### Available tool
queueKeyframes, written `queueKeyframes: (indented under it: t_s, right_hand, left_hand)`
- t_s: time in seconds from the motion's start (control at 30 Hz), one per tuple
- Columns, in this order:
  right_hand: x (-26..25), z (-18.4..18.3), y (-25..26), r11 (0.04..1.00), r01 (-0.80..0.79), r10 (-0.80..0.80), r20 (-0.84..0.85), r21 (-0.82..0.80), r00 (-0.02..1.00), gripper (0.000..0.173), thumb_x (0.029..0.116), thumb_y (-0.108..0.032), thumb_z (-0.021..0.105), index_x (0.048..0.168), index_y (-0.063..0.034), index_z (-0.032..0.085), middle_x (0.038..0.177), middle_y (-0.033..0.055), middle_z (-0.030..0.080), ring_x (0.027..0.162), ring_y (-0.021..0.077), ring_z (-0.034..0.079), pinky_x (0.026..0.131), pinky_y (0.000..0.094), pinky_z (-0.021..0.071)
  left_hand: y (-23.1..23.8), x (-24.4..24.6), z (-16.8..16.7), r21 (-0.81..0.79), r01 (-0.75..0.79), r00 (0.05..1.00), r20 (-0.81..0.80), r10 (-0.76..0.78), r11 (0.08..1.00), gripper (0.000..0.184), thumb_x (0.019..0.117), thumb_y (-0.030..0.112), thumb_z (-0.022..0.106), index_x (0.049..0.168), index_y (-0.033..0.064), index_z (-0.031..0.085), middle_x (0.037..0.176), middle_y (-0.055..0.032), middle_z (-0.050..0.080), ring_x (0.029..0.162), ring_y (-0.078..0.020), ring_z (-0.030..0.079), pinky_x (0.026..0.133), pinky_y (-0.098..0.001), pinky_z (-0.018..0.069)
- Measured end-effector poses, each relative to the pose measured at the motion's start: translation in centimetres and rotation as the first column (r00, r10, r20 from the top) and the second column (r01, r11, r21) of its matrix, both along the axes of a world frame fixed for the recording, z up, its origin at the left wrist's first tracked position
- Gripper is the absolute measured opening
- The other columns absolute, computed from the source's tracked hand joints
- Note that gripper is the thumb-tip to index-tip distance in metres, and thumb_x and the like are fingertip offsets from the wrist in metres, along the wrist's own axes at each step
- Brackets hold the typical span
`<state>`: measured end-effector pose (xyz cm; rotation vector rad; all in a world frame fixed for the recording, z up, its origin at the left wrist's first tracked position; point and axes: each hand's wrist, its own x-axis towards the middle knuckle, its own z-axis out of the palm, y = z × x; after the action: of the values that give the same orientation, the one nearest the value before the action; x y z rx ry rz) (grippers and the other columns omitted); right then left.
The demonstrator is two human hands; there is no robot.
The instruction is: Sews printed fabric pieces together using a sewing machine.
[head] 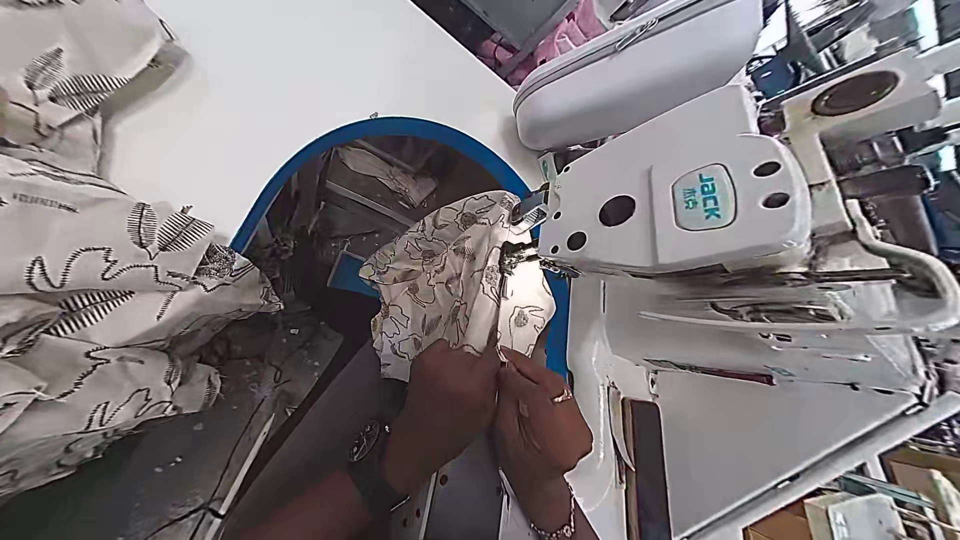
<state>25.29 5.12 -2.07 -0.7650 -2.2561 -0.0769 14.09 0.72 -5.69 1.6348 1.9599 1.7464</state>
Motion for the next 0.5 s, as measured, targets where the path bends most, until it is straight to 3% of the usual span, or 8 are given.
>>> queueKeyframes:
  t_s: [0.2,0.3,0.4,0.43,0.5]
  right_hand:
    - [-1.6,-0.2,1.9,0.994,0.073,-0.079,-0.077,-0.078,0.994,0.019,0.095,-0.008,0.058,0.083,-0.0029,0.072,0.098,0.012,0.078,0.101,0.0127,0.073,0.091,0.0196,0.0545]
    - [-2.1,-0.3,1.8,0.98,0.16,-0.164,-0.028,-0.118,0.986,0.024,0.0976,-0.008,0.052,0.089,0.0002,0.073,0.106,0.0159,0.078,0.109,0.0183,0.073,0.097,0.0239,0.0538]
    - [-2.4,-0.3,1.5,0.966,0.218,-0.212,0.059,-0.141,0.975,0.026,0.0964,-0.011,0.051,0.097,0.0012,0.074,0.116,0.0179,0.075,0.115,0.0264,0.071,0.099,0.0334,0.0539]
    - [-2.5,-0.2,1.2,0.966,0.216,-0.203,0.097,-0.144,0.974,0.027,0.0956,-0.012,0.051,0.1,0.0013,0.074,0.121,0.0191,0.073,0.118,0.0301,0.069,0.1,0.0382,0.053]
    - [-2.2,0.2,0.0,0.987,0.08,-0.064,0.113,-0.143,0.992,0.024,0.0953,-0.012,0.054,0.101,0.0014,0.073,0.122,0.0209,0.072,0.115,0.0305,0.069,0.097,0.0392,0.0547]
  left_hand:
    - [3.3,-0.8,0.5,0.007,-0.117,0.977,-0.177,0.116,0.993,0.019,0.0906,0.009,0.059,0.076,0.0064,0.071,0.053,-0.0025,0.056,0.047,-0.0172,0.053,0.056,-0.0325,0.0398]
    - [4.3,-0.9,0.4,0.03,-0.117,0.976,-0.184,0.12,0.993,0.021,0.0921,0.01,0.058,0.082,0.006,0.075,0.056,-0.0036,0.062,0.049,-0.0181,0.057,0.055,-0.0335,0.0419]
    - [4.0,-1.6,-0.8,0.093,-0.028,1.0,0.001,0.028,0.995,0.024,0.0945,0.011,0.058,0.094,0.0013,0.079,0.068,-0.0077,0.072,0.057,-0.0172,0.065,0.06,-0.0332,0.0495]
    - [3.0,-2.2,-1.5,0.067,0.009,0.994,0.107,-0.016,0.998,0.023,0.0966,0.011,0.059,0.099,0.0012,0.079,0.075,-0.0082,0.075,0.062,-0.0151,0.068,0.064,-0.0319,0.0537]
    - [0.6,-3.3,-3.6,-0.086,0.084,0.951,0.305,-0.054,0.993,0.023,0.099,0.013,0.058,0.107,0.0044,0.078,0.079,-0.0044,0.074,0.061,-0.0094,0.064,0.061,-0.0285,0.0549]
